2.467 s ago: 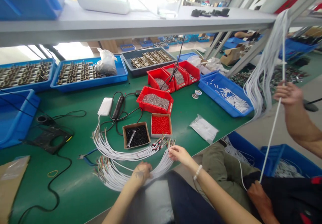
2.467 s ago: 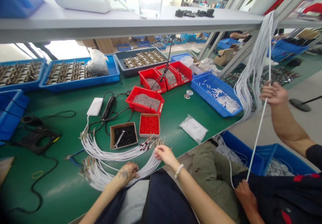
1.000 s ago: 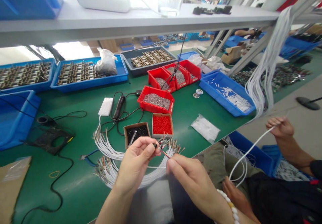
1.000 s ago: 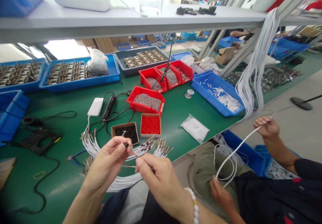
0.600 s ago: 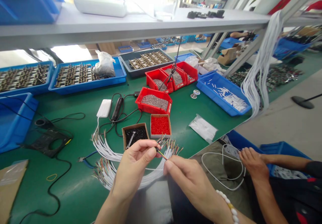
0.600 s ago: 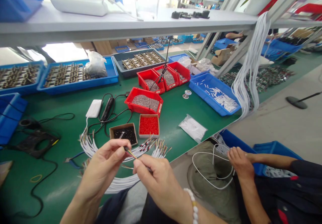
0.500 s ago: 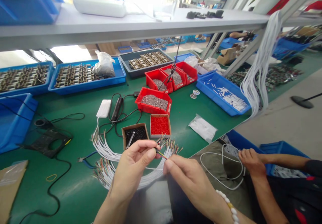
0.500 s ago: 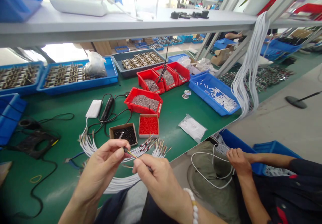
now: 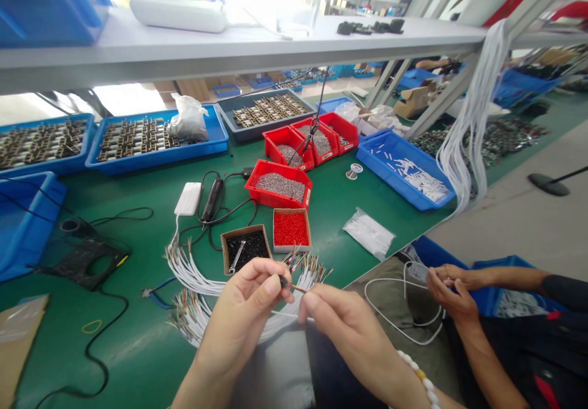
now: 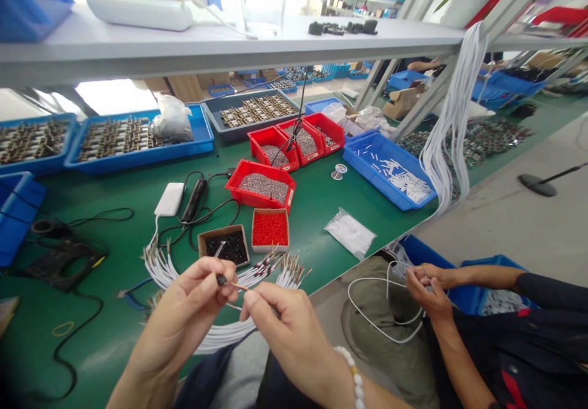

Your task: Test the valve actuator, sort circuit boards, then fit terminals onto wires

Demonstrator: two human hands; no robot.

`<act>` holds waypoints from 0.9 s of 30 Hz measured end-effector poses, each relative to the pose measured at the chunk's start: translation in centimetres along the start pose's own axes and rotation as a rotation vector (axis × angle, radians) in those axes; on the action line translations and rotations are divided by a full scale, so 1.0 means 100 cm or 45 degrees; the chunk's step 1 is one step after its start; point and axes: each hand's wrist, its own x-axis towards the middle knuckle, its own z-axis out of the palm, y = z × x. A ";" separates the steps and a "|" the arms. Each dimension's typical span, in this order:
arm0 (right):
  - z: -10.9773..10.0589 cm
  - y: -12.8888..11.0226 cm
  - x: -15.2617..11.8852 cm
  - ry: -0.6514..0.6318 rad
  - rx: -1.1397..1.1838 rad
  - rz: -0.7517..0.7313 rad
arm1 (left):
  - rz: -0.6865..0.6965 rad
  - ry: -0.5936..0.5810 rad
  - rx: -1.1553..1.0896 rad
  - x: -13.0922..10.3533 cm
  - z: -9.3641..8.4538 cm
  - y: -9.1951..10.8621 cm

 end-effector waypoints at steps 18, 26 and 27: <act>-0.002 0.010 0.002 -0.266 0.358 0.031 | 0.250 0.090 0.619 0.001 -0.004 -0.006; 0.003 0.018 0.005 -0.127 0.764 0.158 | 0.174 0.029 1.289 0.033 -0.022 -0.024; 0.003 0.019 0.006 -0.094 0.768 0.174 | 0.166 0.131 1.405 0.050 -0.031 -0.030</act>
